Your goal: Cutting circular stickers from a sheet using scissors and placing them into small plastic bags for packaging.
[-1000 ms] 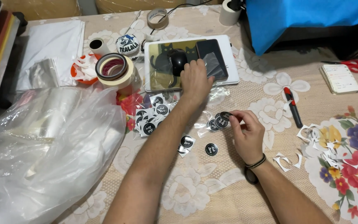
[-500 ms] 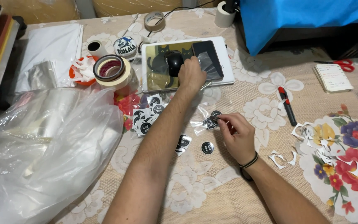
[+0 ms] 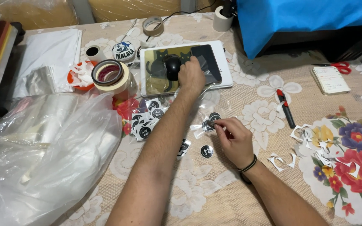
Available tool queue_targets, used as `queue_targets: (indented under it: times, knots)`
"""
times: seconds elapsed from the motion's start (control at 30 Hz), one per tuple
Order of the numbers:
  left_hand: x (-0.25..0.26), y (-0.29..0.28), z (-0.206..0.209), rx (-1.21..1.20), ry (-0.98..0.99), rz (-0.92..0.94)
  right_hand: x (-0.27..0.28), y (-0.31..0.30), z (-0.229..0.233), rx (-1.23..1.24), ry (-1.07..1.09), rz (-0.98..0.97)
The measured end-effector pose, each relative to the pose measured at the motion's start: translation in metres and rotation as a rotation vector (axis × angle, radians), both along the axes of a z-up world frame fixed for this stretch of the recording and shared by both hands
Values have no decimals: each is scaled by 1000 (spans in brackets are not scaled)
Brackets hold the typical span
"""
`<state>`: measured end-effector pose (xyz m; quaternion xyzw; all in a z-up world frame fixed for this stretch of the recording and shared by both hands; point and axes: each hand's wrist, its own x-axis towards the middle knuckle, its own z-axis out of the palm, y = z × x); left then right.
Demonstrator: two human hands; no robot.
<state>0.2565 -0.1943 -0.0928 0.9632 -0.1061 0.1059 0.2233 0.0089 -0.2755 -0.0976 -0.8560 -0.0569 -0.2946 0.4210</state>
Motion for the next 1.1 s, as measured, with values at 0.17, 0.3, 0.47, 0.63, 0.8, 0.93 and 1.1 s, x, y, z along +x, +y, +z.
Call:
queue_targets:
  times: [0.17,0.3,0.47,0.63,0.8,0.93,1.1]
  knots:
    - [11,10,-11,-167,-10,-38,1,0,-2,-10,9,0]
    - [-8,23,15,-280,-48,-46,0,1,-2,-36,-11,-23]
    - [-42,44,43,-496,-95,-168,6,-6,-6,-40,-48,-24]
    - [-87,75,72,-673,-156,-324,11,-6,38,94,-35,8]
    - [-128,95,118,-703,-359,-471,21,4,121,190,-92,166]
    - [-149,100,139,-670,-483,-536,30,11,152,297,-9,296]
    - [-163,106,142,-766,-447,-601,18,18,175,323,25,279]
